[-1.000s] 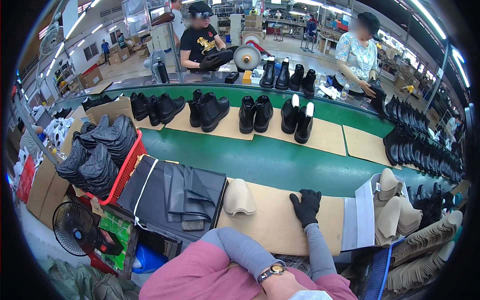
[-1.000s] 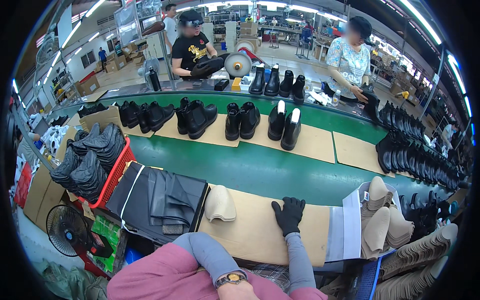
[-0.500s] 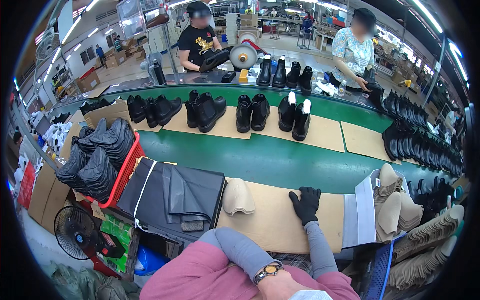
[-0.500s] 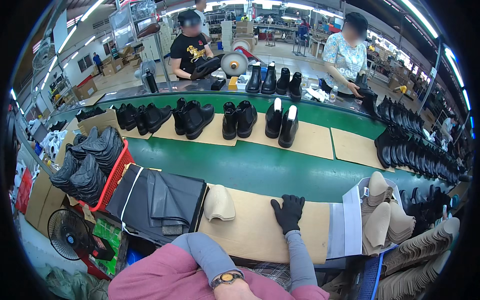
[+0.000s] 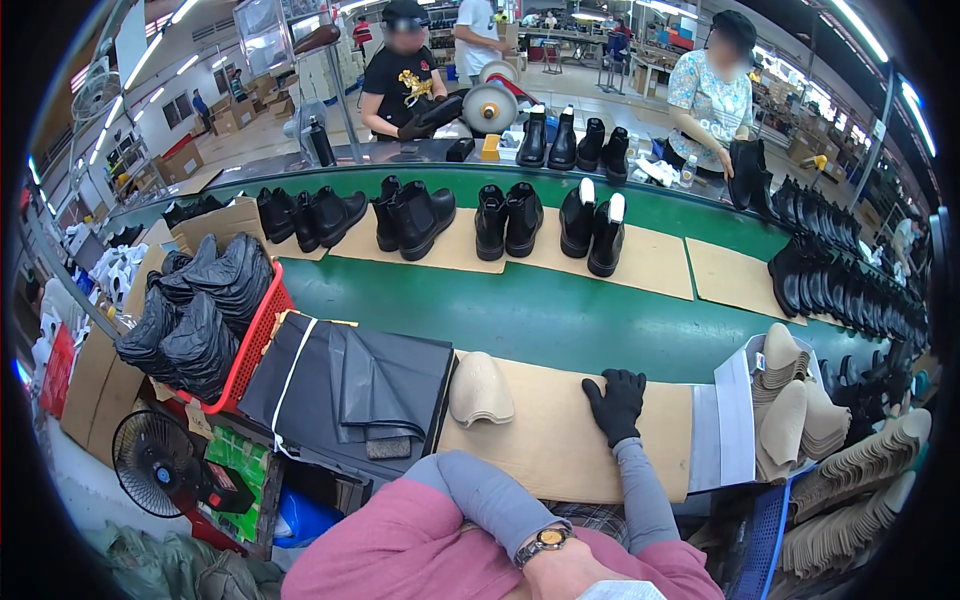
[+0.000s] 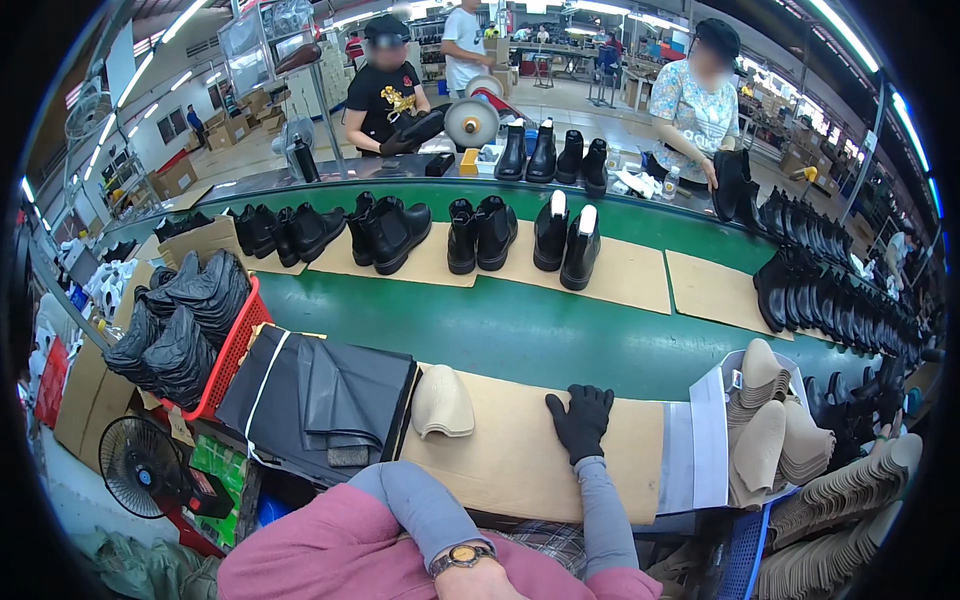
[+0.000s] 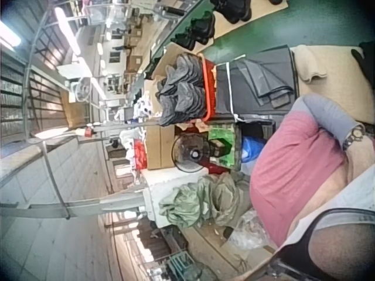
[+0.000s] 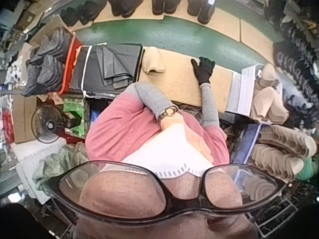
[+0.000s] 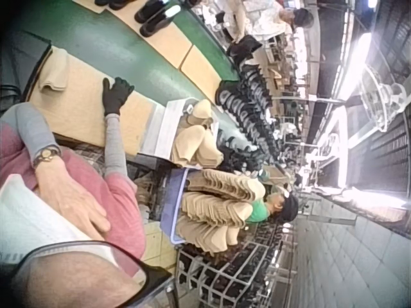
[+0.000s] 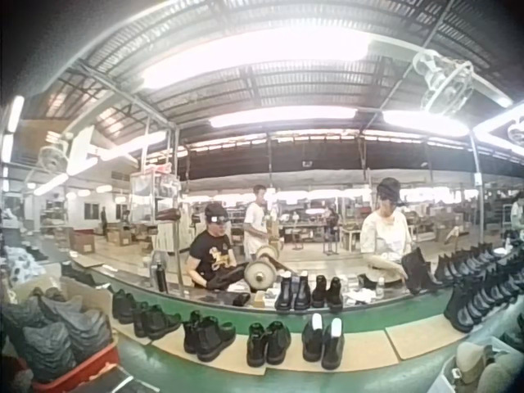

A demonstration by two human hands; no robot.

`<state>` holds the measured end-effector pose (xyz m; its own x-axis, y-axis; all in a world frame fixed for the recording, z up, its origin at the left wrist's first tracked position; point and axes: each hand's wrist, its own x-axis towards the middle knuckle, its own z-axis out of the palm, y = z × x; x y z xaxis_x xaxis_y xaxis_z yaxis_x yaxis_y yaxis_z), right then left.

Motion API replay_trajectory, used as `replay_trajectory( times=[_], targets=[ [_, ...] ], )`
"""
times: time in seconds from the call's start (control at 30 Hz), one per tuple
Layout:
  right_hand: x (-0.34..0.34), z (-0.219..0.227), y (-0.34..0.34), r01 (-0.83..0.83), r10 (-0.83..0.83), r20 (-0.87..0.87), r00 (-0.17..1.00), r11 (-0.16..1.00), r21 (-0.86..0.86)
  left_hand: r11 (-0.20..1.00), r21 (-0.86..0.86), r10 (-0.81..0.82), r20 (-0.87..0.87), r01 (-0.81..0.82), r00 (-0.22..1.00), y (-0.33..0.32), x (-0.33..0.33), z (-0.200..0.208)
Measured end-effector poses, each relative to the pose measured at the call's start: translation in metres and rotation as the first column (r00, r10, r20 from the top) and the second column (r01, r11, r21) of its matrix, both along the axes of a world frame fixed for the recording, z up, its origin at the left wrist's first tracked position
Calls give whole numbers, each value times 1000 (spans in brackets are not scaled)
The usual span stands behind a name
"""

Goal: Inspecting finished black boots on a production line for quality control.

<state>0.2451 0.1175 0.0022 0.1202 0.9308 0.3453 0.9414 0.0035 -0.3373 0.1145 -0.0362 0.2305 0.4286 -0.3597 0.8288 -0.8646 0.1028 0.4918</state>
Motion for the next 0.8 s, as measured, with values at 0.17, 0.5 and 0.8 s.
replay_trajectory(
  times=[0.17,0.5,0.8],
  targets=[
    [1,-7,1,-5,3,23,1000,994,108,1000,1,16,-1,-16,1000,0,0,0],
    [1,-2,1,-10,10,-25,1000,1000,-12,1000,-5,12,-3,-12,1000,1,-2,-1],
    [1,-6,3,-11,11,-1,1000,999,45,1000,-5,17,3,-17,1000,3,-3,-2]
  ],
)
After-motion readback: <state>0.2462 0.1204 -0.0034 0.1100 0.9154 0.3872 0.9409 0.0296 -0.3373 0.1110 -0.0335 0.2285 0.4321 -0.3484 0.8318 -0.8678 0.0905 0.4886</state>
